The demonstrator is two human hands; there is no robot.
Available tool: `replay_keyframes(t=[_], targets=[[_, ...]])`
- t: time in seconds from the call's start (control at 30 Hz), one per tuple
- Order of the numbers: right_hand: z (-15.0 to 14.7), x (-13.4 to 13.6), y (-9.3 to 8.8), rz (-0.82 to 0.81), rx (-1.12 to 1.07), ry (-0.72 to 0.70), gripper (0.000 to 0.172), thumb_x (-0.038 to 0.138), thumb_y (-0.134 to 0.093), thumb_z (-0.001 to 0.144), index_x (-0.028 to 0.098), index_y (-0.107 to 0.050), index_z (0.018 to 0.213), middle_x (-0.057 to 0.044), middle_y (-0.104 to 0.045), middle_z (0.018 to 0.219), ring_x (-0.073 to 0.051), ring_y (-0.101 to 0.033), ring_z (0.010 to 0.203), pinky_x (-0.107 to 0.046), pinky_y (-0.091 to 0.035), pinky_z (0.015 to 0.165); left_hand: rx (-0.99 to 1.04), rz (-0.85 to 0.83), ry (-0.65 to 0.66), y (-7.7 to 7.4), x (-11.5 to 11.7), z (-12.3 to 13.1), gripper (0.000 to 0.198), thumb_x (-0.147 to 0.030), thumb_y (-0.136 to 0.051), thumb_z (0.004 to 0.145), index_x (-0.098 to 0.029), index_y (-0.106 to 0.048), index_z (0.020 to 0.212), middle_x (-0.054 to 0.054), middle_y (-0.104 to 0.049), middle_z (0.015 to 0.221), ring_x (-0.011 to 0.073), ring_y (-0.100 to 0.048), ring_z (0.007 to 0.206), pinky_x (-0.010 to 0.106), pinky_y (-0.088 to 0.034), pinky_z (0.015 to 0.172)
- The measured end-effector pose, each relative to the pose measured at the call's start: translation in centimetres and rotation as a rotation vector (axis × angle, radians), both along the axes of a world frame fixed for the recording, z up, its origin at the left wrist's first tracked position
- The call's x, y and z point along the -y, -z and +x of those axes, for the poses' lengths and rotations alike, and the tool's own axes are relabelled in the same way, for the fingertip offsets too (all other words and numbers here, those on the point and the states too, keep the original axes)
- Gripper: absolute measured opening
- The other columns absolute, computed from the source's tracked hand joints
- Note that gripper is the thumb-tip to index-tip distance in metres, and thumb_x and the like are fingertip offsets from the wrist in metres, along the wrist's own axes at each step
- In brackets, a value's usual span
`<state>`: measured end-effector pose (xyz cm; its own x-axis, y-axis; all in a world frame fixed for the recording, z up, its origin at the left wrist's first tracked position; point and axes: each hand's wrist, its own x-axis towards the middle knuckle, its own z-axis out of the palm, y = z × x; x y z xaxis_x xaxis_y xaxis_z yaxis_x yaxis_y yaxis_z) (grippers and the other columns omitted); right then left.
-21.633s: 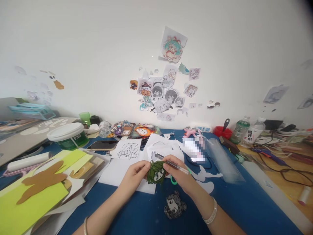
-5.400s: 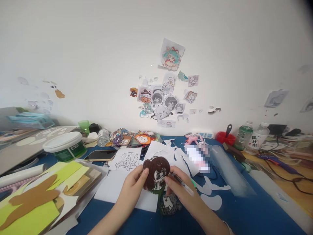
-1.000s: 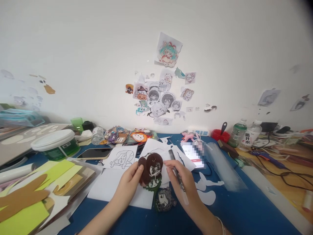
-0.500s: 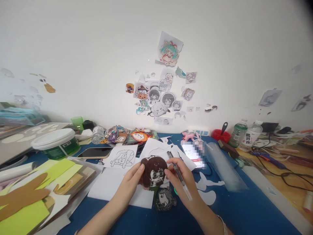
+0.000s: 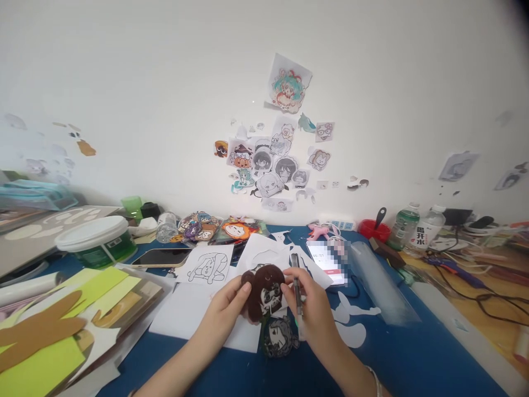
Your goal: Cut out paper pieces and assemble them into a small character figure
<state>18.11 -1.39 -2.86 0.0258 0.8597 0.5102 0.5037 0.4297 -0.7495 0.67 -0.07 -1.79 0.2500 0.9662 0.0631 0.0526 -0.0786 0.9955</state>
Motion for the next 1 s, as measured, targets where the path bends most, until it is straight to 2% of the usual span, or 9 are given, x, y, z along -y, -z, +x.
replay_keyframes(t=[0.1,0.23,0.3,0.43,0.57,0.67,0.8,1.0], targets=[[-0.1,0.2,0.1,0.141,0.243,0.118,0.027,0.036,-0.049,0.083,0.019,-0.057,0.103,-0.010,-0.063,0.093,-0.025,-0.060,0.086,-0.034,-0.050,0.068,0.008,-0.011,0.056,0.4,0.1,0.3,0.039,-0.056,-0.049,0.075,-0.017,-0.053,0.080,0.000,-0.061,0.058,0.0185,-0.061,0.052,0.032,-0.050,0.055],[-0.6,0.9,0.2,0.152,0.380,0.064,0.046,0.044,-0.056,0.078,0.018,-0.051,0.115,-0.011,-0.063,0.098,-0.026,-0.060,0.087,-0.035,-0.051,0.068,-0.143,0.117,0.059,0.6,0.4,0.2,0.032,-0.049,-0.043,0.082,-0.018,-0.051,0.074,-0.001,-0.060,0.056,0.0170,-0.060,0.055,0.029,-0.048,0.057],[-0.8,1.0,0.4,0.125,0.389,0.068,0.049,0.044,-0.058,0.076,0.017,-0.049,0.117,-0.012,-0.063,0.098,-0.026,-0.060,0.086,-0.036,-0.051,0.067,-0.221,0.166,0.060,0.7,0.4,0.1,0.031,-0.045,-0.041,0.084,-0.019,-0.050,0.071,-0.001,-0.059,0.056,0.0164,-0.060,0.057,0.027,-0.046,0.058],[-1.2,0.8,1.1,0.109,0.402,0.103,0.041,0.035,-0.052,0.081,0.016,-0.048,0.117,-0.013,-0.063,0.100,-0.026,-0.061,0.088,-0.036,-0.051,0.068,-0.269,0.194,0.070,1.0,0.3,-0.1,0.030,-0.043,-0.038,0.086,-0.020,-0.048,0.070,0.000,-0.061,0.060,0.0171,-0.060,0.061,0.028,-0.045,0.060],[-1.4,0.6,1.3,0.168,0.425,0.145,0.032,0.026,-0.048,0.082,0.016,-0.052,0.112,-0.012,-0.064,0.100,-0.026,-0.062,0.086,-0.034,-0.051,0.066,-0.293,0.198,0.047,1.4,0.2,0.1,0.031,-0.042,-0.037,0.087,-0.020,-0.047,0.068,0.000,-0.060,0.060,0.0171,-0.060,0.060,0.028,-0.045,0.060],[-1.6,0.8,1.1,0.174,0.432,0.161,0.024,0.019,-0.046,0.078,0.017,-0.055,0.100,-0.010,-0.064,0.090,-0.023,-0.062,0.076,-0.030,-0.049,0.059,-0.318,0.203,0.053,1.6,0.3,0.3,0.029,-0.041,-0.037,0.087,-0.021,-0.048,0.069,0.000,-0.063,0.059,0.0170,-0.060,0.060,0.028,-0.045,0.062],[-1.7,0.8,0.9,0.095,0.427,0.151,0.014,0.017,-0.039,0.081,0.019,-0.053,0.083,-0.005,-0.062,0.072,-0.019,-0.060,0.060,-0.025,-0.043,0.050,-0.285,0.175,0.067,1.7,0.5,0.4,0.029,-0.042,-0.038,0.086,-0.021,-0.048,0.069,0.001,-0.065,0.058,0.0174,-0.062,0.060,0.028,-0.047,0.062],[-0.2,0.1,0.6,-0.021,0.189,0.090,0.022,0.028,-0.035,0.089,0.018,-0.047,0.105,-0.006,-0.064,0.080,-0.021,-0.064,0.068,-0.026,-0.045,0.053,-0.163,0.113,-0.053,1.4,-0.7,-0.3,0.030,-0.046,-0.044,0.082,-0.020,-0.050,0.069,0.001,-0.065,0.057,0.0195,-0.063,0.056,0.030,-0.048,0.056]])
